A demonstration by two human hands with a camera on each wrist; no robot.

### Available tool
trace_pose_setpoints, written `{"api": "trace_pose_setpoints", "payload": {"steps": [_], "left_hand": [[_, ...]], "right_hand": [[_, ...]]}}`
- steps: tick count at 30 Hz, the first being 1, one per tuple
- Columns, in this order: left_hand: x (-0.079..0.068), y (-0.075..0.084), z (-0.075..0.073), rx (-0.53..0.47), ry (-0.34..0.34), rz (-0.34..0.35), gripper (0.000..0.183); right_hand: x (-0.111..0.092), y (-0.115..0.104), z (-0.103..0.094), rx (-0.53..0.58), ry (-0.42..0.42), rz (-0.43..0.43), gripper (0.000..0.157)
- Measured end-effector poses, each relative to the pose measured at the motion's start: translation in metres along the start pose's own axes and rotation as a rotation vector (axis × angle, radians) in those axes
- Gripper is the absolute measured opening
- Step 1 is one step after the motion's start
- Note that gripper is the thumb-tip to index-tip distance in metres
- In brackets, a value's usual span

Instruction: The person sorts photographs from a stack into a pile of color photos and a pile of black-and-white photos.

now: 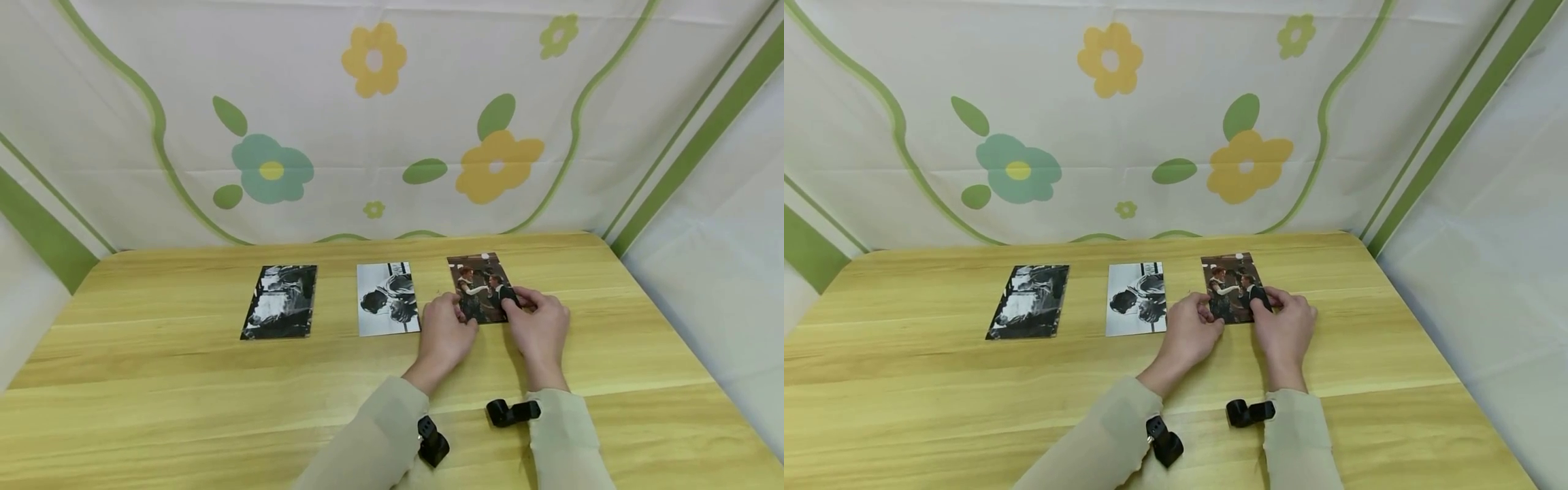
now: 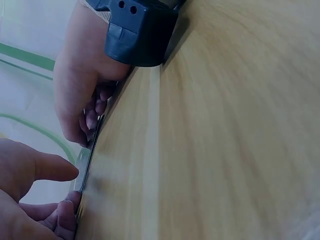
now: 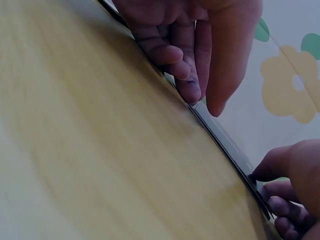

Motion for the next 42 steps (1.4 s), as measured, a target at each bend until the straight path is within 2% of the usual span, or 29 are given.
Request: {"api": "trace_pose_setpoints", "payload": {"steps": [9, 19, 31, 36, 39, 42], "left_hand": [[-0.005, 0.001, 0.007, -0.01, -0.031, -0.017, 0.047], [-0.005, 0.003, 0.009, -0.035, -0.054, -0.036, 0.047], [-0.002, 0.0, 0.007, -0.085, -0.084, -0.096, 0.052], [-0.003, -0.002, -0.001, -0.096, -0.086, -0.081, 0.049], [-0.004, -0.003, -0.011, -0.123, -0.078, -0.067, 0.043], [-0.005, -0.004, -0.027, -0.183, -0.056, -0.083, 0.036]], "right_hand": [[-0.001, 0.009, -0.006, -0.007, 0.001, 0.047, 0.038], [0.003, 0.008, -0.01, -0.029, 0.02, 0.019, 0.037], [0.002, 0.003, -0.006, -0.014, 0.01, 0.016, 0.037], [0.0, 0.0, -0.005, 0.024, 0.02, 0.018, 0.04], [-0.002, -0.006, -0.006, 0.048, 0.032, 0.012, 0.041], [-0.005, -0.016, -0.005, 0.082, 0.03, -0.001, 0.04]]}}
Point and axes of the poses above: each hand's wrist, its own x-axis towards the middle knuckle, its own z-axis out of the palm, y = z × x, the point moved 9 cm from there along x, towards the middle knuckle, and after that the axes turned 11 degrees about y, right-handed, at the moved point
